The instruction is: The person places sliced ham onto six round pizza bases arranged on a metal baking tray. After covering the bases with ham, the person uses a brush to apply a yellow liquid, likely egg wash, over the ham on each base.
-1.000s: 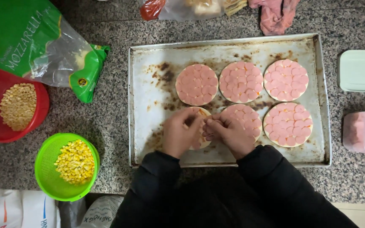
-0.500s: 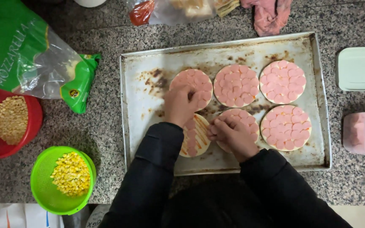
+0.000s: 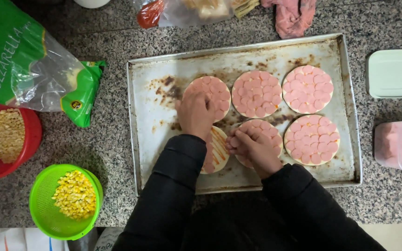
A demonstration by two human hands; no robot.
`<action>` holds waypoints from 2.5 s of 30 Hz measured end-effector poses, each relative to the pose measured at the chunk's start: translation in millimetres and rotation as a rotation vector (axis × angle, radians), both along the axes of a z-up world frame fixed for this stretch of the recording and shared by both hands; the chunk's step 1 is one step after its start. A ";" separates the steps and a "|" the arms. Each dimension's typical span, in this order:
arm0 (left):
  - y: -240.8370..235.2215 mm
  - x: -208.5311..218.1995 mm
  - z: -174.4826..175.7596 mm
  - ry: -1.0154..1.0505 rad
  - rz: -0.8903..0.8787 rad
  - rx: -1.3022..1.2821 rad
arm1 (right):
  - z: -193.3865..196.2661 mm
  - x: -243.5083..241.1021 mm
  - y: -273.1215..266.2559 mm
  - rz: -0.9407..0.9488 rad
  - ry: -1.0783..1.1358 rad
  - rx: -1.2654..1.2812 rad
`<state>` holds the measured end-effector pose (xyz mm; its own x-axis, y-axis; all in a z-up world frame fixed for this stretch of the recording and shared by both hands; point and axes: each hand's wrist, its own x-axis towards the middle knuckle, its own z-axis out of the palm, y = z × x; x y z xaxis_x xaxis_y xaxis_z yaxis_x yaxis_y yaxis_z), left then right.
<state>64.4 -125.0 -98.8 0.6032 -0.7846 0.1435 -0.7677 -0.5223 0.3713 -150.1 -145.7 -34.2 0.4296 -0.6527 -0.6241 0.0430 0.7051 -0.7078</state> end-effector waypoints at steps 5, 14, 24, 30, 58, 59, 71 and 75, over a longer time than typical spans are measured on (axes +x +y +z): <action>7.6 -5.4 33.0 0.085 -0.005 -0.035 | 1.5 1.6 0.7 0.011 -0.003 0.007; 35.6 -6.9 81.5 0.197 -0.058 -0.095 | 29.7 9.7 -2.7 0.021 0.056 0.056; 118.8 -55.8 111.4 0.082 -0.389 -0.200 | 47.2 15.7 23.6 0.222 0.125 -0.025; 149.9 -58.7 95.8 0.123 -0.320 -0.124 | 38.5 10.5 33.7 0.327 0.108 -0.029; 155.5 -21.2 45.9 0.174 0.112 0.110 | 48.8 -1.4 37.2 0.296 0.046 -0.016; 154.9 -21.6 43.4 0.156 0.122 0.111 | 40.6 -3.8 36.0 0.296 0.058 -0.025; 152.5 -23.5 45.4 0.153 0.180 0.117 | 55.5 1.0 32.8 0.241 0.107 0.056; 154.3 -25.2 74.4 0.218 0.114 0.004 | 59.3 1.7 31.5 0.267 0.076 0.098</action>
<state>39.2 29.3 -24.4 0.7043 -0.7099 -0.0025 -0.6058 -0.6029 0.5192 -148.3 -114.1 25.0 0.5278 -0.4582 -0.7152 -0.2032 0.7495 -0.6301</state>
